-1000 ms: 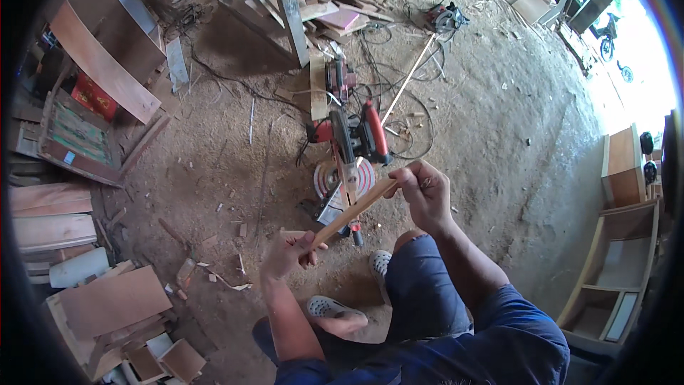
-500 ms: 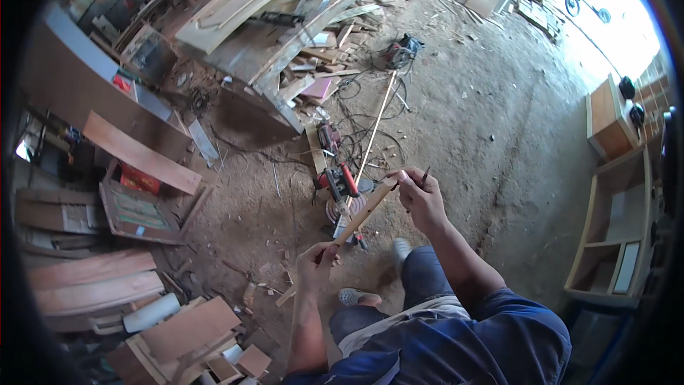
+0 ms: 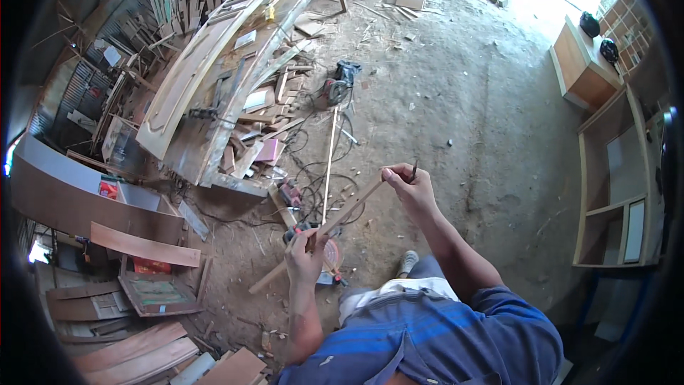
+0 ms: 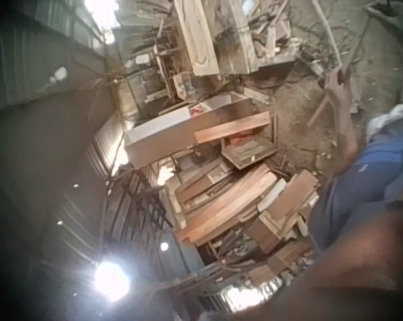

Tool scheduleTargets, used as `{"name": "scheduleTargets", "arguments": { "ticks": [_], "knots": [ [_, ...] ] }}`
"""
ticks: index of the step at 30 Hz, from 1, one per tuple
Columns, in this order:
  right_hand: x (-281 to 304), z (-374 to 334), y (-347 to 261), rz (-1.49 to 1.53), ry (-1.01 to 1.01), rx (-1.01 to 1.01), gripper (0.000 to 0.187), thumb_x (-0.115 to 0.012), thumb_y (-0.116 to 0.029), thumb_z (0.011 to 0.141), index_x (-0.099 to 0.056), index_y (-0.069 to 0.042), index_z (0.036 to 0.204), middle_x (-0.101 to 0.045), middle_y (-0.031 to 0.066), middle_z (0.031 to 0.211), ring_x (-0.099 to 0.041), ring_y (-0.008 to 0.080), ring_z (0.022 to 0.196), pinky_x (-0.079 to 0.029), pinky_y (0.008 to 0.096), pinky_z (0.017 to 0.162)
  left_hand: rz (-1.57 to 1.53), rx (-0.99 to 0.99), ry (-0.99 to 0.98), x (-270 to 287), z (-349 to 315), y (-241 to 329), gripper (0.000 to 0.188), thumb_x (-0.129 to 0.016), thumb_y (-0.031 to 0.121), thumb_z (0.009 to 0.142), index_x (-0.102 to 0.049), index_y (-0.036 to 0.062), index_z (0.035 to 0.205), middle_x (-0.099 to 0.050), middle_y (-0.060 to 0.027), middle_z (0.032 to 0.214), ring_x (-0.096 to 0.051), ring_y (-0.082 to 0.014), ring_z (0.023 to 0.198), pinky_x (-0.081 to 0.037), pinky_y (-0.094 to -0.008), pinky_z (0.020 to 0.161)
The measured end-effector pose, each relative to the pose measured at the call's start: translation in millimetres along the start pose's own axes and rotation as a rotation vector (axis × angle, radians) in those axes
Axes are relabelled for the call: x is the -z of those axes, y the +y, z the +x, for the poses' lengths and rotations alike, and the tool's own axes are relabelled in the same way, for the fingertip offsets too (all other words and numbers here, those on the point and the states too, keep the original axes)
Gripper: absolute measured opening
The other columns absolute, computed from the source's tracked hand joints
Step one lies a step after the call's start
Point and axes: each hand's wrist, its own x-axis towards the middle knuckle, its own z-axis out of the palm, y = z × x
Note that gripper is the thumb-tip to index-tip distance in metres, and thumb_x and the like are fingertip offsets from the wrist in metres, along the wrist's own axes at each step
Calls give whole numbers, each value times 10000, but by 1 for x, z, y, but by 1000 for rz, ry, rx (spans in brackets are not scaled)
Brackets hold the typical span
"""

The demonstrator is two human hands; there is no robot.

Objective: The person aligns a wooden trim piece against a cabinet panel and marks the cutting length with a pencil. Then, the person applies glue to the trim, positions it on the panel, and hammers small nails into the trim to secure it before sawing off the excess length.

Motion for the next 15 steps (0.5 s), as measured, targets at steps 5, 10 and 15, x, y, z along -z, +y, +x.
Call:
{"name": "scheduleTargets", "arguments": {
  "ticks": [5,10,15],
  "knots": [
    [78,93,-26,52,68,73,207,-807,-166,1023,-804,32,1080,-803,52,971,-721,87,896,-554,254,859,15,-11,-119,-76,91,36,400,-839,423,987,-794,37,1079,-746,-118,856,-730,-248,761,-553,-377,688],
    [132,201,-39,7,129,-130,215,-798,-219,1029,-782,-8,987,-769,42,845,-680,97,763,-534,269,775,-187,87,-201,-174,188,25,396,-824,442,1000,-810,49,1044,-718,-100,765,-672,-205,654,-522,-363,641],
    [134,334,-61,-17,-28,52,273,-783,-253,1053,-746,11,1112,-762,36,948,-649,58,844,-494,219,737,-452,133,-290,-299,327,34,341,-698,343,1110,-785,15,1149,-755,-52,781,-697,-136,703,-536,-298,655]
  ]
}}
